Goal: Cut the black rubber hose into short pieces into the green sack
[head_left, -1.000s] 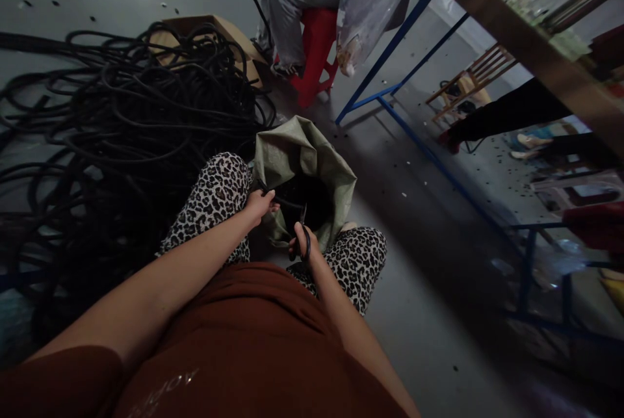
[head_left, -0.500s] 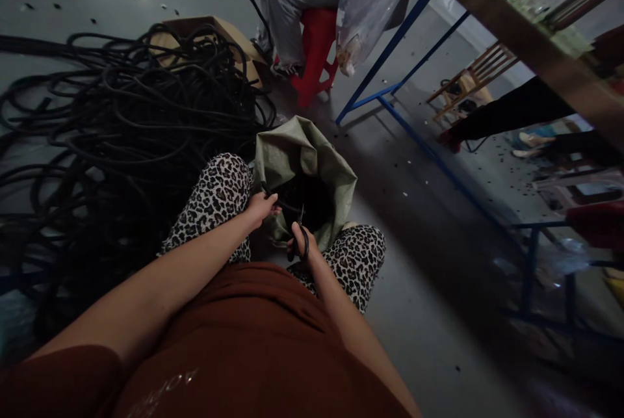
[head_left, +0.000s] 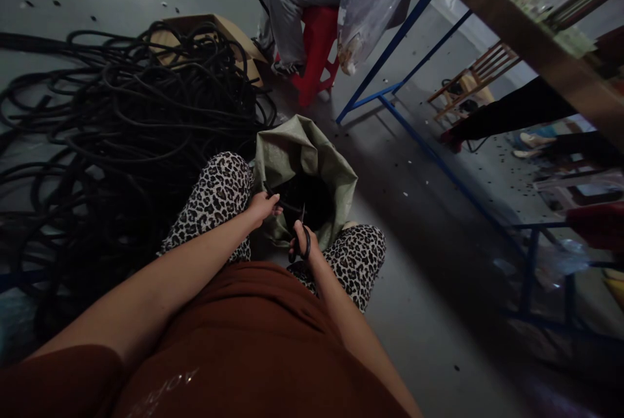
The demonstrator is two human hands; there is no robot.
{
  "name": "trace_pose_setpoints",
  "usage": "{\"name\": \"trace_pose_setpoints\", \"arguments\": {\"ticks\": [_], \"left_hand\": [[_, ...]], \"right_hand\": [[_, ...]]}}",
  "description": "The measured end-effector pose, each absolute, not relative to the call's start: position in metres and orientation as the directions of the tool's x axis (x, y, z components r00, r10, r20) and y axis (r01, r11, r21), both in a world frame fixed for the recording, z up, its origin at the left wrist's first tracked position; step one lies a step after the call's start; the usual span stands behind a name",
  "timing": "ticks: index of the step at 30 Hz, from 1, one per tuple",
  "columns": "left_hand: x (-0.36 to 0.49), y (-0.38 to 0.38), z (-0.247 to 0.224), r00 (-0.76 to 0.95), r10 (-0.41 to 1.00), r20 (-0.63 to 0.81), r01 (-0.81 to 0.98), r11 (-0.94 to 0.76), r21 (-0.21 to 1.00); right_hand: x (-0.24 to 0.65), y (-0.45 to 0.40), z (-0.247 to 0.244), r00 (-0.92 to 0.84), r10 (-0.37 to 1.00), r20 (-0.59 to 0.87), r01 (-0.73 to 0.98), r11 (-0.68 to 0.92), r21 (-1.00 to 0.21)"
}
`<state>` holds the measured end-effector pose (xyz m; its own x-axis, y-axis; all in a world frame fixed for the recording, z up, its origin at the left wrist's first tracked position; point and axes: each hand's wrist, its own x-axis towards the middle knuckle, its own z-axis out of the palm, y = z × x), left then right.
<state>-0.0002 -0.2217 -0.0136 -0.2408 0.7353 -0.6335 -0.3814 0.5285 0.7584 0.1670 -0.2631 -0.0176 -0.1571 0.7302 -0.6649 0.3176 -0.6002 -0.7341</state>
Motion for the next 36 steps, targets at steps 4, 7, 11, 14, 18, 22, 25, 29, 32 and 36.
{"name": "trace_pose_setpoints", "arguments": {"ticks": [4,7,11,14,18,22,25,29,32,36], "left_hand": [[-0.001,-0.221,-0.015,-0.237,0.731,-0.639,-0.394,0.530,0.751],[-0.002,-0.221,-0.014,-0.253,0.724,-0.641,-0.411,0.519,0.749],[-0.002,-0.221,-0.013,-0.268,0.725,-0.635,-0.420,0.505,0.754],[-0.001,-0.222,-0.013,-0.255,0.725,-0.640,-0.418,0.514,0.749],[-0.001,-0.222,-0.017,-0.253,0.733,-0.632,-0.404,0.513,0.757],[-0.002,-0.220,-0.021,-0.279,0.725,-0.629,-0.398,0.509,0.763],[-0.002,-0.219,-0.021,-0.281,0.717,-0.637,-0.416,0.507,0.755],[-0.003,-0.220,-0.017,-0.288,0.711,-0.641,-0.450,0.491,0.746],[-0.004,-0.219,-0.016,-0.302,0.709,-0.638,-0.475,0.468,0.745],[-0.003,-0.219,-0.018,-0.312,0.712,-0.629,-0.479,0.454,0.751]], "right_hand": [[0.165,-0.263,-0.002,-0.145,0.743,-0.653,0.345,-0.580,-0.737],[0.165,-0.263,0.005,-0.133,0.760,-0.636,0.391,-0.550,-0.738],[0.168,-0.265,0.000,-0.145,0.789,-0.596,0.423,-0.495,-0.759],[0.171,-0.266,-0.007,-0.128,0.810,-0.573,0.464,-0.462,-0.756],[0.174,-0.267,-0.010,-0.115,0.816,-0.566,0.492,-0.448,-0.747],[0.174,-0.266,-0.006,-0.091,0.818,-0.569,0.486,-0.462,-0.742],[0.173,-0.265,-0.003,-0.054,0.807,-0.588,0.442,-0.509,-0.739],[0.171,-0.263,-0.003,-0.065,0.748,-0.660,0.393,-0.589,-0.706],[0.169,-0.262,-0.007,-0.113,0.713,-0.692,0.352,-0.623,-0.699],[0.169,-0.264,-0.013,-0.181,0.721,-0.669,0.306,-0.605,-0.735]]}}
